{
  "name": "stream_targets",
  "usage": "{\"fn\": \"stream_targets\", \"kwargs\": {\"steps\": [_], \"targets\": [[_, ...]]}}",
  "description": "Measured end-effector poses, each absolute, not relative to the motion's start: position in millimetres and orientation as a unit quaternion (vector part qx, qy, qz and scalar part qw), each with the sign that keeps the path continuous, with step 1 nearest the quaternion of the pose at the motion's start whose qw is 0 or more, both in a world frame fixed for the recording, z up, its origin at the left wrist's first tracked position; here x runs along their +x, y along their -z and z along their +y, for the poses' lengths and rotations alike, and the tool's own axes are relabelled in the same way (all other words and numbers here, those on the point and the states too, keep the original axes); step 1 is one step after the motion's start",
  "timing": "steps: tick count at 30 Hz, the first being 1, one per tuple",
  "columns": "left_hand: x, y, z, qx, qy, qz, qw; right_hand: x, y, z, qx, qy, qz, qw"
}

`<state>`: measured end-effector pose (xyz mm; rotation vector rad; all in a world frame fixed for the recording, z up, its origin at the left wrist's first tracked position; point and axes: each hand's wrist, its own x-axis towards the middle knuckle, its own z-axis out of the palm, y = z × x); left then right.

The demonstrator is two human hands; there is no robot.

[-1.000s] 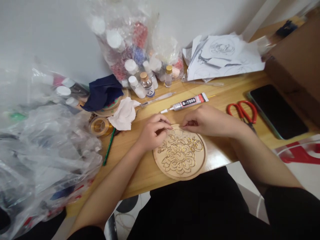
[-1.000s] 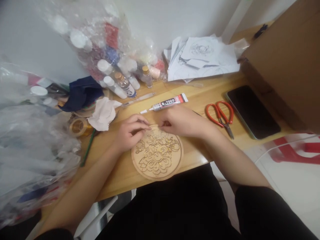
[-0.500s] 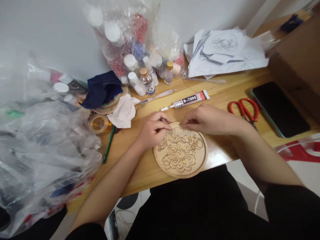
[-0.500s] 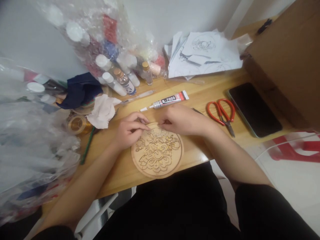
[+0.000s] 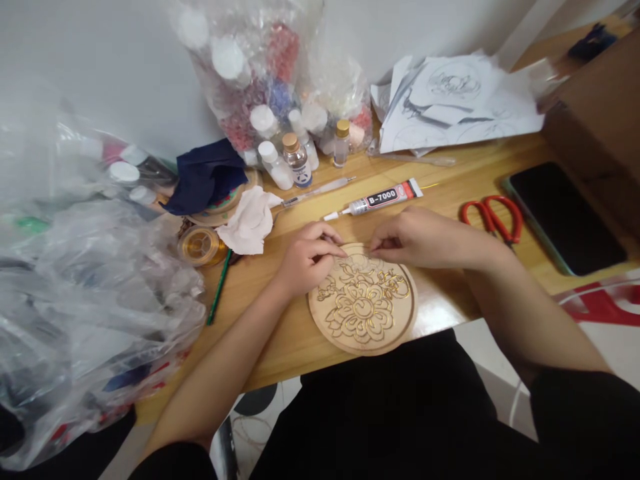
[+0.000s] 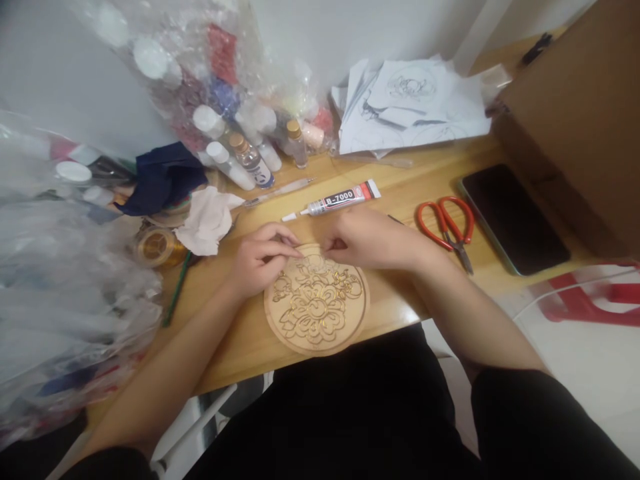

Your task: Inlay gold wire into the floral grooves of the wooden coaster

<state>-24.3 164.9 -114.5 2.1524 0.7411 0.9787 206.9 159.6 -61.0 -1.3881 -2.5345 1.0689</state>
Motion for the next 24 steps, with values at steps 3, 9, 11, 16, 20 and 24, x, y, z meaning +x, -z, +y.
{"fn": "stream_targets", "kwargs": {"steps": [3, 9, 11, 16, 20, 24], "targets": [[-24.1, 114.9, 164.6, 0.822, -0.371, 0.283, 0.327, 203.5, 59.4, 159.4, -0.463, -0.332, -0.821, 0.026], [-23.9, 115.2, 164.7, 0.822, -0.369, 0.283, 0.329, 198.1, 59.5, 159.1, -0.476, -0.305, -0.824, 0.015], [-24.1, 115.3, 164.7, 0.822, -0.368, 0.283, 0.330, 197.1, 59.4, 158.8, -0.477, -0.302, -0.825, 0.019], [-24.6, 115.3, 164.6, 0.822, -0.369, 0.282, 0.329, 195.2, 58.2, 157.9, -0.482, -0.299, -0.824, 0.016], [-25.0, 115.2, 165.0, 0.824, -0.369, 0.279, 0.328, 194.9, 58.2, 157.9, -0.482, -0.298, -0.824, 0.019], [-25.1, 115.7, 165.2, 0.825, -0.368, 0.278, 0.326, 195.3, 58.2, 158.0, -0.488, -0.298, -0.820, 0.013]]}}
